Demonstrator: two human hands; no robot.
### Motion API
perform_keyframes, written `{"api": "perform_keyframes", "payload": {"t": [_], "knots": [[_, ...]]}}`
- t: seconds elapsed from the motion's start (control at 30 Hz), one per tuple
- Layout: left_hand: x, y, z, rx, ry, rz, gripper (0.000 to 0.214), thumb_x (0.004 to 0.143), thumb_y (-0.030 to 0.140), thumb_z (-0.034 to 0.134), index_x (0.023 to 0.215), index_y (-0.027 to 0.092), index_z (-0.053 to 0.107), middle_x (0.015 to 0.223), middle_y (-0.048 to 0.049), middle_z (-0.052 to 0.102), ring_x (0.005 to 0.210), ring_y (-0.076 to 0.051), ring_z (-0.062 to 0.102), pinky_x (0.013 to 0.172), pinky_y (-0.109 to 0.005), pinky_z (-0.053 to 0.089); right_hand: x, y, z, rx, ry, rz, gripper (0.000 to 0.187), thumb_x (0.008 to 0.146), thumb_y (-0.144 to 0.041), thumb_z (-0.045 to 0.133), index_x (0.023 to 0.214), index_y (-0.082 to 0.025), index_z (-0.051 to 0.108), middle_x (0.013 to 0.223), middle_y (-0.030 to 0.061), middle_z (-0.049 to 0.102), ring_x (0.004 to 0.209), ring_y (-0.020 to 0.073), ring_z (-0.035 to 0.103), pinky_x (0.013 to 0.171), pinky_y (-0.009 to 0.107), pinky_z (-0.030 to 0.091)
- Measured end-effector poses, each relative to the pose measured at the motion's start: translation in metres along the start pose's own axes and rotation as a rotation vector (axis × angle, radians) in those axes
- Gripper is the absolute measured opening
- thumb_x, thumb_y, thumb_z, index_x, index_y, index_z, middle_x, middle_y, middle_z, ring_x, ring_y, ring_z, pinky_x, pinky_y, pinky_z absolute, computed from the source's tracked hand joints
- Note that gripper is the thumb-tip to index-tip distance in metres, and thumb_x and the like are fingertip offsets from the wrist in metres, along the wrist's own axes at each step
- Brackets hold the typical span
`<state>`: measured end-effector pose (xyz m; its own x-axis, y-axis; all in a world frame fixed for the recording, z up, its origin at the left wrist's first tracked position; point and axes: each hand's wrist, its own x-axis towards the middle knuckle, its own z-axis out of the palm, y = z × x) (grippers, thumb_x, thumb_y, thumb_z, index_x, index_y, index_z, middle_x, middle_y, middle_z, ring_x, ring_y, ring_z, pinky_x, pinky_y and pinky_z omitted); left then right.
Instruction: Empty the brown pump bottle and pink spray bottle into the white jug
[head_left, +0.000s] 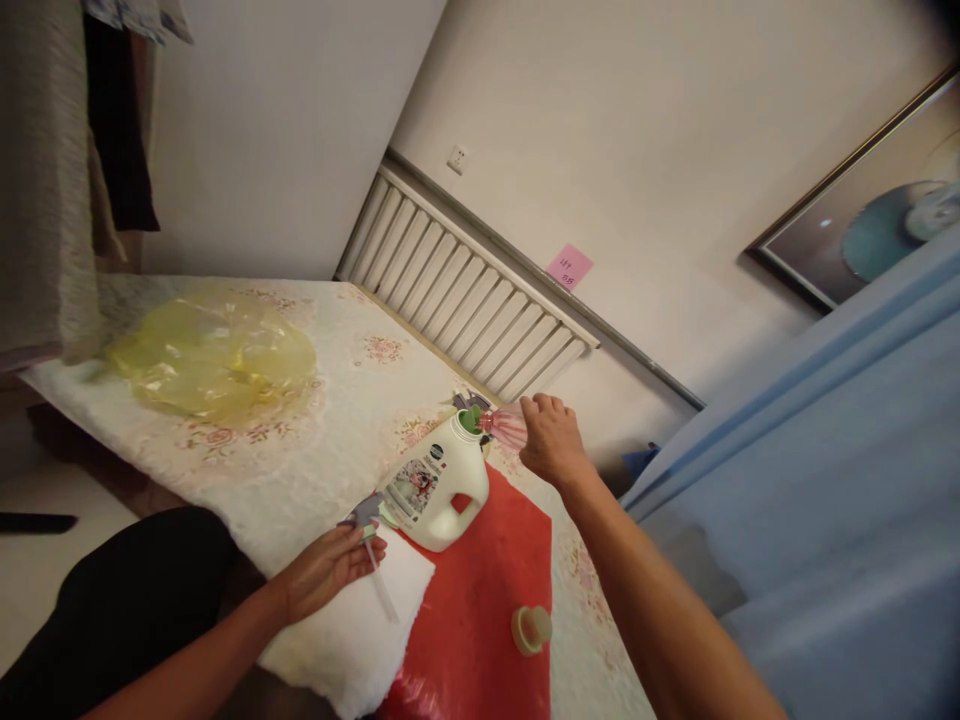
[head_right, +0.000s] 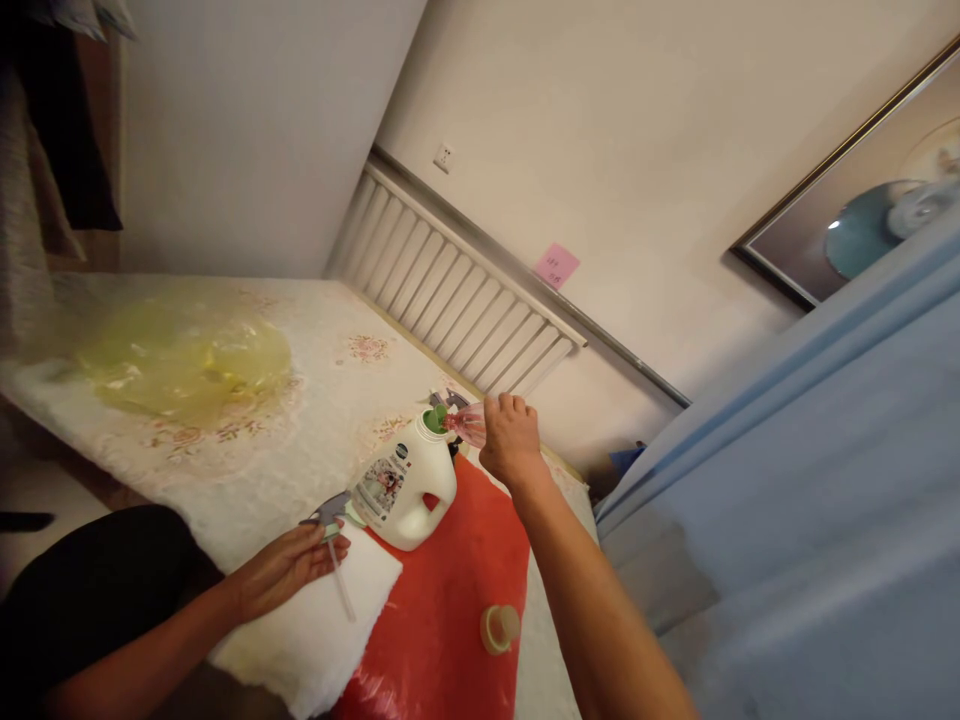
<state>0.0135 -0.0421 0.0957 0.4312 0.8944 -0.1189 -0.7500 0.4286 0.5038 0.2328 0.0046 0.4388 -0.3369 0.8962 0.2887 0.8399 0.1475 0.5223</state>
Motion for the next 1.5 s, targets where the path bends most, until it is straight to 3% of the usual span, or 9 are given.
{"api": "perform_keyframes", "payload": {"t": [0.77, 1.13, 1.5], "knots": [[-0.001, -0.001, -0.001, -0.012, -0.013, 0.002, 0.027, 0.086, 0.029, 0.073, 0.106, 0.016, 0.06, 0.097, -0.0124, 0.074, 0.096, -0.022, 0.071, 0.092, -0.037, 0.051, 0.011, -0.006, -0.016, -0.138, 0.117, -0.192, 0.055, 0.072, -0.009, 0.058, 0.127, -0.01, 0.052, 0.125, 0.0202, 0.055, 0.12, 0.0344, 0.042, 0.104, 0.049, 0.026], [-0.002, 0.001, 0.004, -0.002, 0.008, 0.007, 0.026, 0.085, 0.029, 0.074, 0.104, 0.016, 0.06, 0.095, -0.0119, 0.075, 0.093, -0.022, 0.072, 0.09, -0.036, 0.053, 0.014, -0.01, -0.016, -0.195, 0.111, -0.23, 0.063, 0.072, -0.009, 0.06, 0.134, -0.007, 0.049, 0.13, 0.0204, 0.053, 0.127, 0.0379, 0.039, 0.111, 0.054, 0.02], [-0.002, 0.006, 0.016, 0.062, 0.145, -0.008, 0.024, 0.083, 0.026, 0.076, 0.095, 0.017, 0.058, 0.09, -0.0109, 0.075, 0.083, -0.02, 0.073, 0.078, -0.031, 0.056, 0.003, -0.014, -0.002, -0.109, 0.157, -0.127, 0.062, 0.069, -0.007, 0.06, 0.13, -0.008, 0.051, 0.128, 0.0208, 0.055, 0.125, 0.0373, 0.041, 0.11, 0.055, 0.023]]}}
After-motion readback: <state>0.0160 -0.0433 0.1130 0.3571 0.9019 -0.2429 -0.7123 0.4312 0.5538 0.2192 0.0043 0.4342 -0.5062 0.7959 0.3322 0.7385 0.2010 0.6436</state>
